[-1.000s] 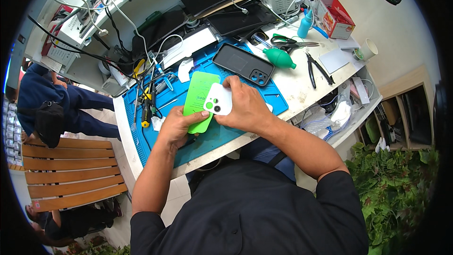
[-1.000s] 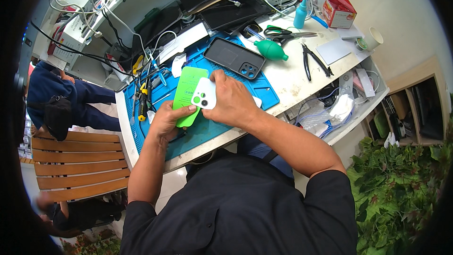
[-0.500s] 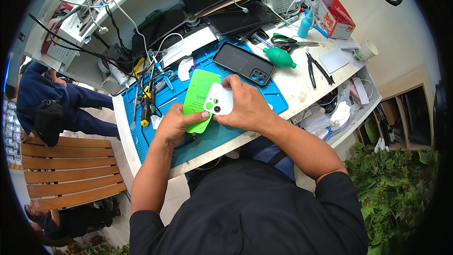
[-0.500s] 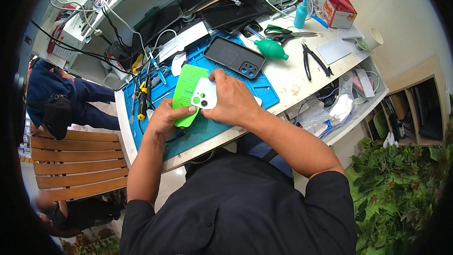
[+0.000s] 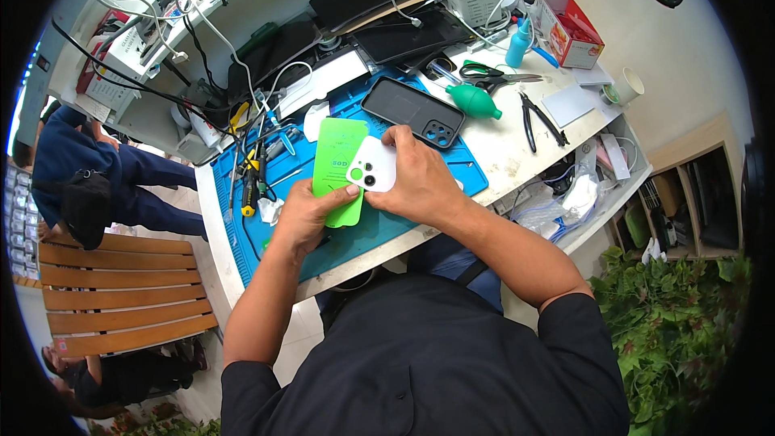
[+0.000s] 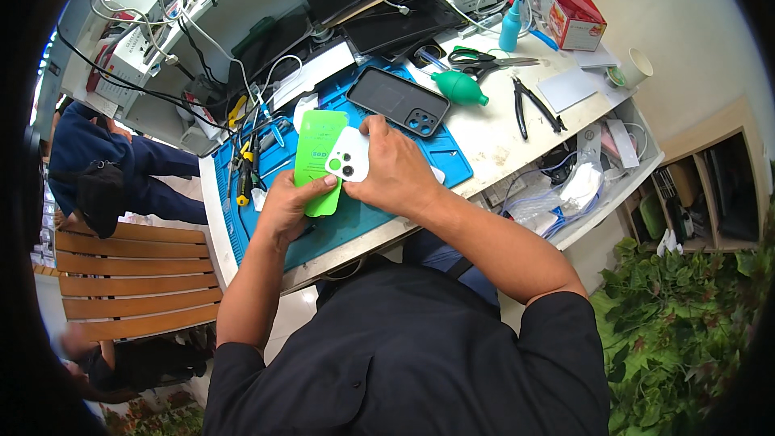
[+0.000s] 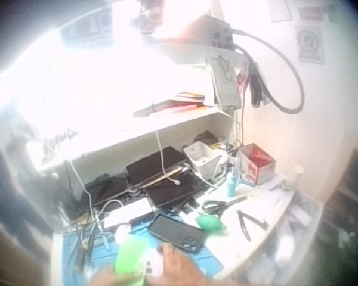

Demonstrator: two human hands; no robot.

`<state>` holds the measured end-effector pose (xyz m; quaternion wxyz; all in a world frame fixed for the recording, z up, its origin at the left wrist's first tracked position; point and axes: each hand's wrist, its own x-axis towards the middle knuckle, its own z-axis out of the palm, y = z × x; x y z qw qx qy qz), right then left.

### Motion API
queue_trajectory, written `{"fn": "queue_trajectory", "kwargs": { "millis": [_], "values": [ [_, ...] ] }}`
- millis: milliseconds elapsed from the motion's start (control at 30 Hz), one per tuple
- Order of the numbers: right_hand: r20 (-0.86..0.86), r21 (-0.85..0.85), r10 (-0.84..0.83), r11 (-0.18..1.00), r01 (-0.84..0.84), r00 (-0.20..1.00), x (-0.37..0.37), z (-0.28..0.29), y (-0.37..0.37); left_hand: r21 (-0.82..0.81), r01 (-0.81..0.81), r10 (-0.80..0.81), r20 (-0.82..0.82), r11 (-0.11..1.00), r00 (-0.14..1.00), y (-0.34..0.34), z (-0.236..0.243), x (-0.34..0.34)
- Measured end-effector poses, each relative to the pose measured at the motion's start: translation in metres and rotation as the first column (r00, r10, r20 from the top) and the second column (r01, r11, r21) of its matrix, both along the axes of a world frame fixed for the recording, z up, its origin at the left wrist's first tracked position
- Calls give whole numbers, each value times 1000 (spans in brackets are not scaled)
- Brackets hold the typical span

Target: The person works on a mobile phone by handling a green component, removing the back cover of a grey phone, and using a tool to work on the internal components of the device.

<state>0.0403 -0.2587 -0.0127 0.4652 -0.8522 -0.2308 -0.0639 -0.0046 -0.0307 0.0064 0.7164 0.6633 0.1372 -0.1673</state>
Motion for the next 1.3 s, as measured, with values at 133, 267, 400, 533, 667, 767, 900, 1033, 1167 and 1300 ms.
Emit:
{"fn": "queue_trajectory", "kwargs": {
  "millis": [133, 267, 400, 533, 667, 767, 900, 1033, 1167, 1300],
  "values": [
    [3, -44, 64, 997, -64, 998, 3, 0, -9, 0, -21, 21, 30, 1000, 999, -3, -5, -1],
    [-95, -79, 74, 993, -82, 993, 5, 1, -10, -12, 25, -26, -31, 1000, 999, 0, -3, 3],
    [-101, -69, 68, 995, -75, 993, 4, 5, -10, -38, 30, -32, -41, 999, 999, 1, -1, 4],
    [-76, -74, 68, 994, -74, 995, 3, 2, -9, -49, -12, 10, -46, 999, 999, -3, 0, 3],
    [-56, -56, 66, 996, -69, 996, 3, 0, -10, -35, -2, 1, -46, 999, 999, 0, -6, 4],
    [-65, -50, 76, 996, -80, 995, 3, 0, -11, -46, 3, -7, -82, 999, 997, 0, 3, 4],
    [-71, -44, 83, 995, -86, 994, 4, 1, -11, -67, 40, -47, -99, 997, 994, 6, 2, 7],
    [-45, -22, 76, 997, -77, 996, 4, -1, -10, -75, 44, -52, -101, 996, 993, 5, 2, 8],
    [-7, -14, 54, 998, -54, 998, 3, -2, -9, -84, 34, -42, -104, 996, 994, 1, 4, 7],
    [0, -7, 54, 999, -54, 999, 2, -3, -8, -84, 36, -44, -103, 996, 994, 3, 1, 8]
  ]
}}
